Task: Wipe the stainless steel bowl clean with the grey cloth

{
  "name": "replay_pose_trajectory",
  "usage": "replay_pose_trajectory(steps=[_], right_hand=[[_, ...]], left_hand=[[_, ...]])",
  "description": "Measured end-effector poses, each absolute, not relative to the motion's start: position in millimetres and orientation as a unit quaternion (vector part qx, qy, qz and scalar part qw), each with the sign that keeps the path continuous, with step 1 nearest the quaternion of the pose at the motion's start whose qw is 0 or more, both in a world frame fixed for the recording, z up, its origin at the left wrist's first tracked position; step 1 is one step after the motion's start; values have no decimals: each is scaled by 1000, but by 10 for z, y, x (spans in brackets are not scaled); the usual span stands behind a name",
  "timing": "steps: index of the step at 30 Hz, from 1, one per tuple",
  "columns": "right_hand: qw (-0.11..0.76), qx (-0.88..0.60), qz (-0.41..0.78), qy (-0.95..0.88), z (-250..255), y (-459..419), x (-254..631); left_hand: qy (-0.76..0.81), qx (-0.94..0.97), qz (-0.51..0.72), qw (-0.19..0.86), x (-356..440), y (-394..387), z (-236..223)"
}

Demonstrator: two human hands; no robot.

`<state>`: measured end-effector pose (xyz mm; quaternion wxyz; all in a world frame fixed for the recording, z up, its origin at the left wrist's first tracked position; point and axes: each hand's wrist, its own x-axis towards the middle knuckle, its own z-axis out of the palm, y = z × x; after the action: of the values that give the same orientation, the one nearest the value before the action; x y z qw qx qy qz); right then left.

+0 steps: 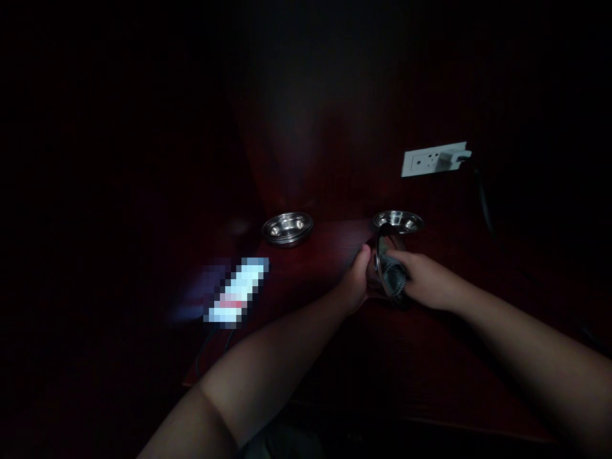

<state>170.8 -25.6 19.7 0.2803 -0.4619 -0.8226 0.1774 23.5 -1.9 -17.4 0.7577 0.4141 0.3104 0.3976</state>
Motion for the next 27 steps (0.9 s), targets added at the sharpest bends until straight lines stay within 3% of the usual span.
replay_pose_trajectory(steps=[6,11,27], right_hand=[[264,-339,344,-835,250,-337,1676],[281,-297,397,-822,275,-377,1646],[445,-329,182,-813,198,-381,1621]], left_hand=[[279,439,396,757,248,-6,-226],[309,445,392,744,259,1,-234],[330,436,372,750,257,-30,-151]])
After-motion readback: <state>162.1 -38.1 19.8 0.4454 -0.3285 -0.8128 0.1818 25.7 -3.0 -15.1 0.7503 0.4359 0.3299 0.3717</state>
